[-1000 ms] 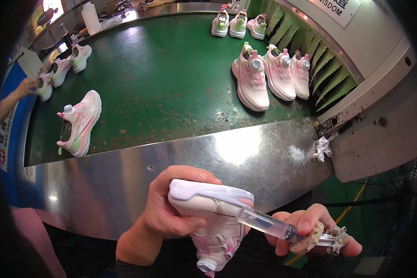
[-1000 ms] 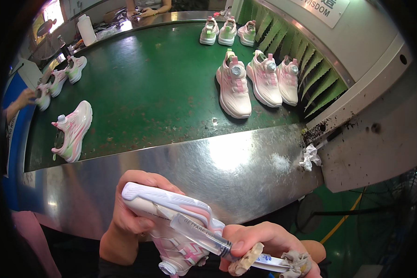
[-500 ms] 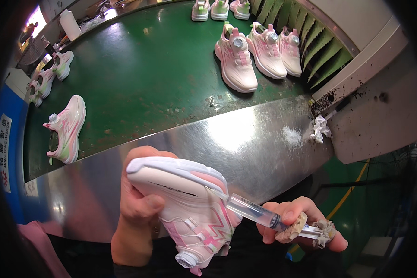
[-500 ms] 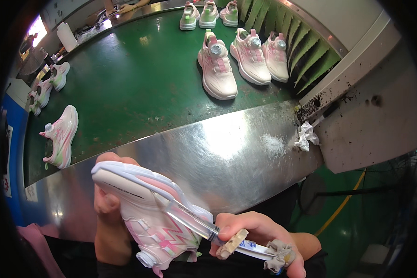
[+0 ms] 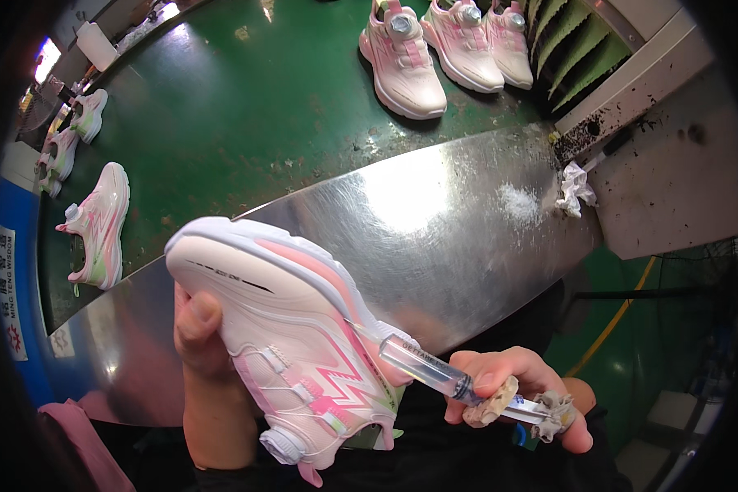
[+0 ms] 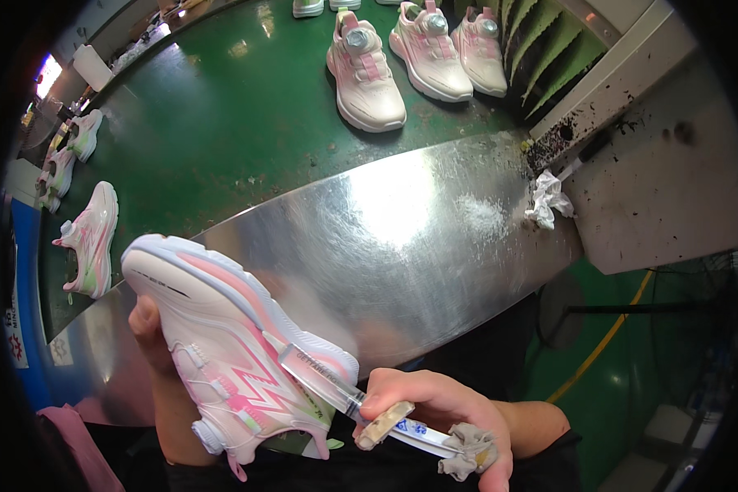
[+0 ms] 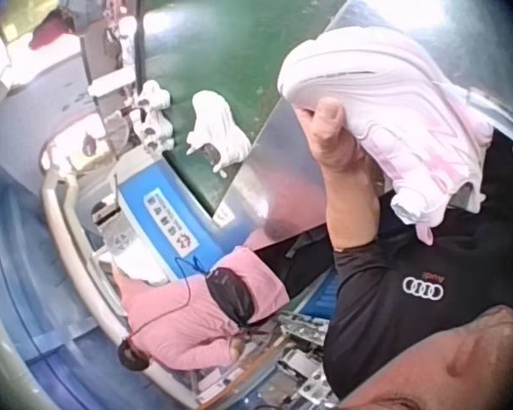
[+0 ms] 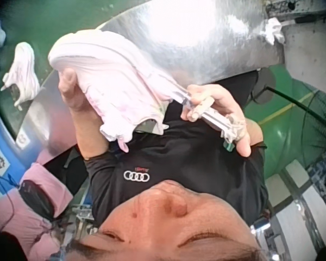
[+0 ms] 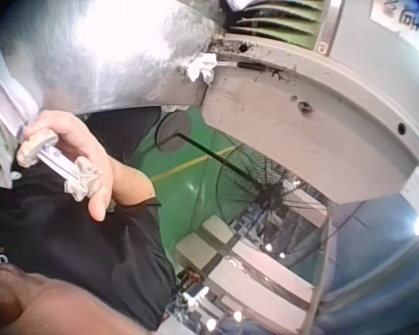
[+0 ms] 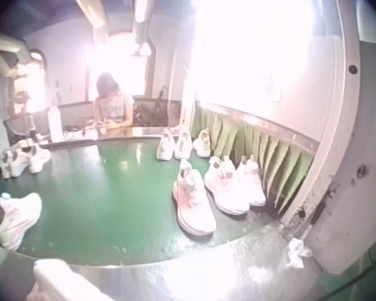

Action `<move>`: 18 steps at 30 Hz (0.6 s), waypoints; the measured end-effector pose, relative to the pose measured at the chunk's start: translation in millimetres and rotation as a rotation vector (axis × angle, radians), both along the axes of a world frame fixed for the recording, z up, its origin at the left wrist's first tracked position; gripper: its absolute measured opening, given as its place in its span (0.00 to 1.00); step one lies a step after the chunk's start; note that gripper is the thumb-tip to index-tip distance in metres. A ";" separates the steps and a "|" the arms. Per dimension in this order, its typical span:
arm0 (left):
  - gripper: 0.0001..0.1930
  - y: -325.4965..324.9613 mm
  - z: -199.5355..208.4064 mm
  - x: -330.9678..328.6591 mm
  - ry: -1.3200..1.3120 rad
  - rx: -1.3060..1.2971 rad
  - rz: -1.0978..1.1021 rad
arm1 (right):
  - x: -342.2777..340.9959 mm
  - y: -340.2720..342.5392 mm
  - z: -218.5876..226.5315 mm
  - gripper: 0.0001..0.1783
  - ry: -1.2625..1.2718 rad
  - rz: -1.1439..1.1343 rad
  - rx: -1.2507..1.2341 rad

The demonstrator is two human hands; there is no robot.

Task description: The person takes shoes from a conveyor belt, applies adhesive along their edges using a syringe, and places the shoes back onto the conveyor belt.

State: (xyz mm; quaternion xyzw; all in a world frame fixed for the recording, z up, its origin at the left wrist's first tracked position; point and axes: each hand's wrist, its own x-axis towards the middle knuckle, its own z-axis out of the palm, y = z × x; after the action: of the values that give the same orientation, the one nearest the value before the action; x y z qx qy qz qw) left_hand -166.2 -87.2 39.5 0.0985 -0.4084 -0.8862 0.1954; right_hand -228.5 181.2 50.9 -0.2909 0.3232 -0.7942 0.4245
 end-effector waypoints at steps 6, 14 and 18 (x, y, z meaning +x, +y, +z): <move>0.27 -18.1 -18.4 10.7 -0.031 -0.013 0.014 | 6.0 9.4 -2.4 0.50 0.072 -0.043 0.042; 0.23 -29.0 -32.5 18.4 -0.073 0.059 0.132 | 12.5 26.0 -3.6 0.48 0.151 0.021 0.108; 0.21 -31.7 -32.8 19.0 -0.089 0.077 0.135 | 19.1 32.2 -4.8 0.46 0.176 0.003 0.100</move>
State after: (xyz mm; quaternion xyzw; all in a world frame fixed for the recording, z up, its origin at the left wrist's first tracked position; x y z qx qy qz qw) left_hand -147.2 -118.9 6.7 0.1725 -0.3748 -0.8807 0.2325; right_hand -209.4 213.4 46.2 -0.3382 0.3982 -0.7478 0.4097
